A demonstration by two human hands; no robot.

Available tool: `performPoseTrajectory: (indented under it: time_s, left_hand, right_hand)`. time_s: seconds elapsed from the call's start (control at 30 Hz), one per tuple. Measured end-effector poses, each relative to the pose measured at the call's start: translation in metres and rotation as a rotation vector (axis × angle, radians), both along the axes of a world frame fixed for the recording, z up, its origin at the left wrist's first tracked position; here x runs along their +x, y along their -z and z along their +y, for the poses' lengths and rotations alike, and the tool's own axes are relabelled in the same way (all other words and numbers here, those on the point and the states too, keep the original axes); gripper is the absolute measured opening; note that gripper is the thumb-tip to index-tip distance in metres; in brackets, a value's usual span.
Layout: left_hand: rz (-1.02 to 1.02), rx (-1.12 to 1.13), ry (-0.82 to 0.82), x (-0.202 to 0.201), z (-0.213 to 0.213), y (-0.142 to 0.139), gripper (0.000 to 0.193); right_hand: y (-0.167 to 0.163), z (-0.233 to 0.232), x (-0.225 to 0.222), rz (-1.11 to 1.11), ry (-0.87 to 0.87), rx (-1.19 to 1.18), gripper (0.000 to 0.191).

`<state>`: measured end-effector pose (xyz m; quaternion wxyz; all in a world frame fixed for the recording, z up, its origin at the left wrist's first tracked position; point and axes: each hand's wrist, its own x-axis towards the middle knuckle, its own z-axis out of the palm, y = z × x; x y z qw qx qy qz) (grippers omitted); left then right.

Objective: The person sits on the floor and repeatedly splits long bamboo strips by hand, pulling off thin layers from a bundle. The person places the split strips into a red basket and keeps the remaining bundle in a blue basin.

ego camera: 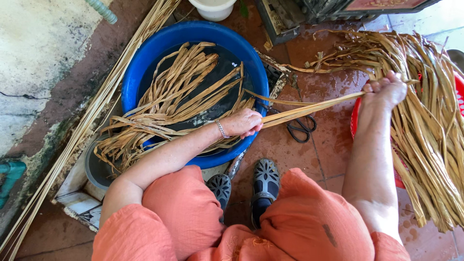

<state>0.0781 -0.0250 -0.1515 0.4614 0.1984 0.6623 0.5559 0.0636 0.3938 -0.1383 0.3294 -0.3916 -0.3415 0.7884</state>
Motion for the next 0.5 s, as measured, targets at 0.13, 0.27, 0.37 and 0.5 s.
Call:
performPoseTrajectory:
  time_s: [0.13,0.27,0.37,0.5]
  left_hand:
    - [-0.034,0.014,0.019,0.004,-0.013,0.002,0.033]
    - [-0.067,-0.008,0.001,0.008,-0.025,0.003,0.032]
    - [-0.030,-0.013,0.022,0.010,-0.035,0.003,0.032]
    - [-0.008,-0.019,0.031,0.013,-0.051,0.004,0.031]
  right_hand:
    - [0.002,0.009,0.007,0.004,0.071,-0.009,0.014]
    - [0.003,0.022,0.010,-0.025,0.079,0.018,0.013]
    - [0.006,0.034,0.014,-0.009,0.130,-0.003,0.012]
    - [0.010,0.046,0.021,-0.068,0.186,0.061,0.019]
